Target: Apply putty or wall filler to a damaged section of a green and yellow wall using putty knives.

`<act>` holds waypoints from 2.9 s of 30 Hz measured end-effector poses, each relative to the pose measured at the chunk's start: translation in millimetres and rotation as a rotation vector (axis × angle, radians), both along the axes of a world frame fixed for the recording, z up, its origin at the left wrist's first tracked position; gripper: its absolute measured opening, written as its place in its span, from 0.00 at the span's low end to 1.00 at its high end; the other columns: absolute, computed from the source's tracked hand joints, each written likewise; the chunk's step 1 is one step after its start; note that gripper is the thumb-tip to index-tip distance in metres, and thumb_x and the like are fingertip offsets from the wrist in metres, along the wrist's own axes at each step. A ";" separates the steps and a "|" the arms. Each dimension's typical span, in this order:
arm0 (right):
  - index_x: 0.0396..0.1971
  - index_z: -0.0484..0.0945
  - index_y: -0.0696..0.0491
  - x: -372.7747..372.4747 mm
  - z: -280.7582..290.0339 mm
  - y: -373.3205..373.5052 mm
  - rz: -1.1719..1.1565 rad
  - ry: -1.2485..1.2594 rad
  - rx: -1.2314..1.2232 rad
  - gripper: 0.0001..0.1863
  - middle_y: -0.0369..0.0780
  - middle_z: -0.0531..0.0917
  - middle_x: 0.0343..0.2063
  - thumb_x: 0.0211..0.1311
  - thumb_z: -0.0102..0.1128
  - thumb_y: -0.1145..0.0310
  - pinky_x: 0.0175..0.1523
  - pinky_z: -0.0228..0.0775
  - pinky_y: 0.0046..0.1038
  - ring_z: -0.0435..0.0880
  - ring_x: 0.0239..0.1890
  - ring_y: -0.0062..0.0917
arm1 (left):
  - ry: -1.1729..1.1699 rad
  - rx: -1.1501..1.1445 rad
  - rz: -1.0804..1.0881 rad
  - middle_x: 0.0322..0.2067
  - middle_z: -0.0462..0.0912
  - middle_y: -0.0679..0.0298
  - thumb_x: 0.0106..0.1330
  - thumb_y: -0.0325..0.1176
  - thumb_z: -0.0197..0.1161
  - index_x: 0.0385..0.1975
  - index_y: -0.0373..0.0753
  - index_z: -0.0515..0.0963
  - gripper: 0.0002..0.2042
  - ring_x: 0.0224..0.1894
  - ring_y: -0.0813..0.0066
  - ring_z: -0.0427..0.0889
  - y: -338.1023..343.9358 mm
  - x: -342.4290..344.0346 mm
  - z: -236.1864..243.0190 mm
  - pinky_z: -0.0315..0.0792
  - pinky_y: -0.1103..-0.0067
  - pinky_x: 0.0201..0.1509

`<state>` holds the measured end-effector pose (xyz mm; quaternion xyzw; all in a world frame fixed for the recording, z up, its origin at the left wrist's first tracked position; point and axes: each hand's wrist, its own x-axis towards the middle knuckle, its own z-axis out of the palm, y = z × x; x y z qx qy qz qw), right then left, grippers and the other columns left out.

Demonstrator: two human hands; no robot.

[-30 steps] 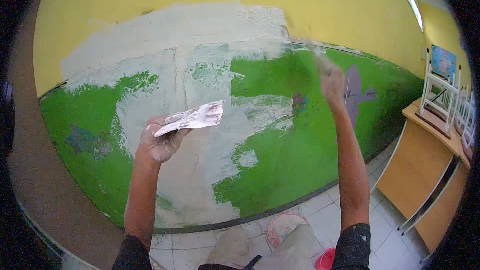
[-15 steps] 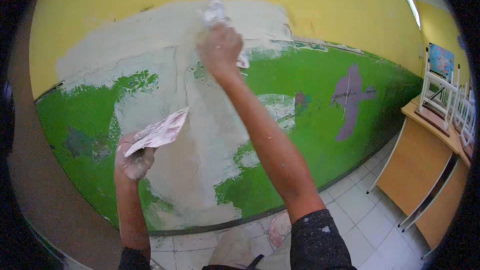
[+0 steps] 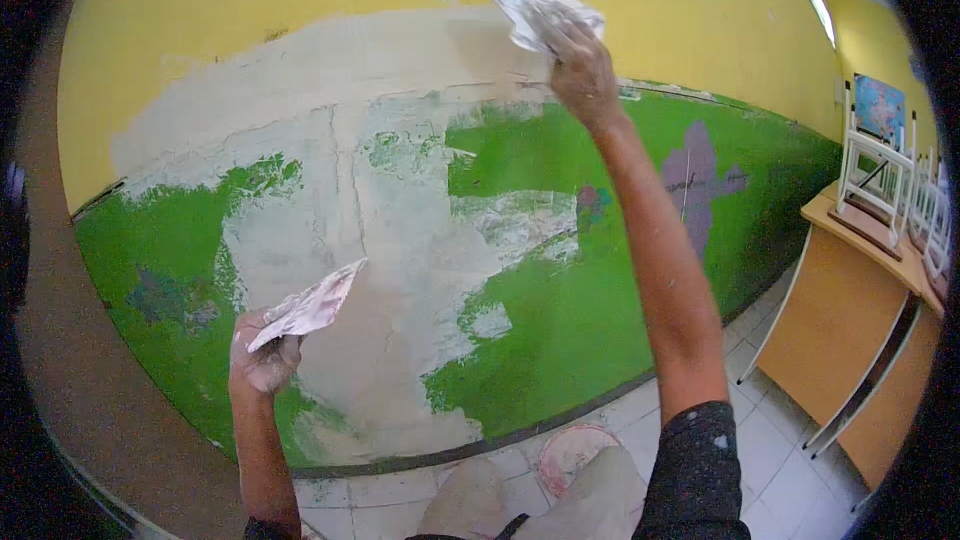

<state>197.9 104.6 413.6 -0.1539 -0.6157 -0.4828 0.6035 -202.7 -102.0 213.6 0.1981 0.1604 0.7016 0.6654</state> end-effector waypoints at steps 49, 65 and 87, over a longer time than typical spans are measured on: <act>0.52 0.76 0.49 -35.9 -6.3 14.9 -0.012 -0.203 0.061 0.31 0.49 0.79 0.47 0.43 0.47 0.84 0.61 0.65 0.38 0.75 0.54 0.39 | -0.006 -0.074 -0.055 0.37 0.81 0.47 0.64 0.27 0.50 0.40 0.23 0.73 0.12 0.36 0.60 0.84 11.5 -6.3 -47.4 0.84 0.69 0.38; 0.41 0.81 0.53 46.1 -73.3 13.8 -0.069 0.436 -0.673 0.15 0.45 0.83 0.31 0.56 0.50 0.72 0.39 0.73 0.35 0.81 0.33 0.37 | -0.039 0.023 -0.261 0.39 0.79 0.44 0.64 0.28 0.47 0.43 0.22 0.70 0.14 0.38 0.58 0.83 17.2 24.5 -44.9 0.82 0.68 0.41; 0.19 0.77 0.58 -247.7 -48.6 -114.2 0.421 0.115 -0.369 0.05 0.50 0.76 0.13 0.41 0.53 0.75 0.23 0.70 0.43 0.78 0.16 0.45 | -0.148 -0.035 -0.115 0.39 0.79 0.41 0.62 0.27 0.48 0.45 0.18 0.68 0.17 0.37 0.55 0.84 -26.5 -40.5 -98.3 0.84 0.68 0.38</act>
